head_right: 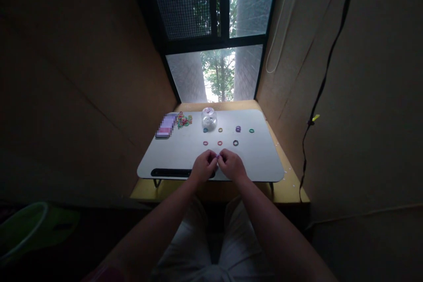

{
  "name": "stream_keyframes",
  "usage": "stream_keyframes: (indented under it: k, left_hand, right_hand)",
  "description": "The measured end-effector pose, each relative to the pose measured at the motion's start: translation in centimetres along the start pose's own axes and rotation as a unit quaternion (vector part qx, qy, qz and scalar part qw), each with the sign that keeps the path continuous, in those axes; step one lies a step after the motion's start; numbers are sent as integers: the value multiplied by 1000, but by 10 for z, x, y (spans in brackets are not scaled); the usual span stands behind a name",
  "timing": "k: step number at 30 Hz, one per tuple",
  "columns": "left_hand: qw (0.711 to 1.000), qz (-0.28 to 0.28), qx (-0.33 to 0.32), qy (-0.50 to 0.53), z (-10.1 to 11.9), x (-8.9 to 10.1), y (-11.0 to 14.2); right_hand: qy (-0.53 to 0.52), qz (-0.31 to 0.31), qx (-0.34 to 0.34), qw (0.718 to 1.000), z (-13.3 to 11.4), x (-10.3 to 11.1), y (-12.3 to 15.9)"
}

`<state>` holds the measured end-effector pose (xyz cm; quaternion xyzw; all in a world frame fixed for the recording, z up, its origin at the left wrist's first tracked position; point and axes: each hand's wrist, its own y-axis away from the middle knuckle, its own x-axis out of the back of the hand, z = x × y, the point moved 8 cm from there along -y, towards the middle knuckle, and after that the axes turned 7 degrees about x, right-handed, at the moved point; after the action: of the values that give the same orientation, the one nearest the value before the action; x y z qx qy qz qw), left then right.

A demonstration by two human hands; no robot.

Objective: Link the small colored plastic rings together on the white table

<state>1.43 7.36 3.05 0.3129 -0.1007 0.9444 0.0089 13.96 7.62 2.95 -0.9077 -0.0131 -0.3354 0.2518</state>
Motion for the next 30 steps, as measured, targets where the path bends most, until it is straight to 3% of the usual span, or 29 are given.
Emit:
stream_keyframes:
  k: [14, 30]
  left_hand:
    - [999, 37, 33, 3, -7, 3, -2]
    - [999, 23, 31, 1, -5, 1, -3]
  right_hand:
    - [1, 4, -4, 1000, 2, 0, 1]
    - [-19, 12, 6, 1000, 2, 0, 0]
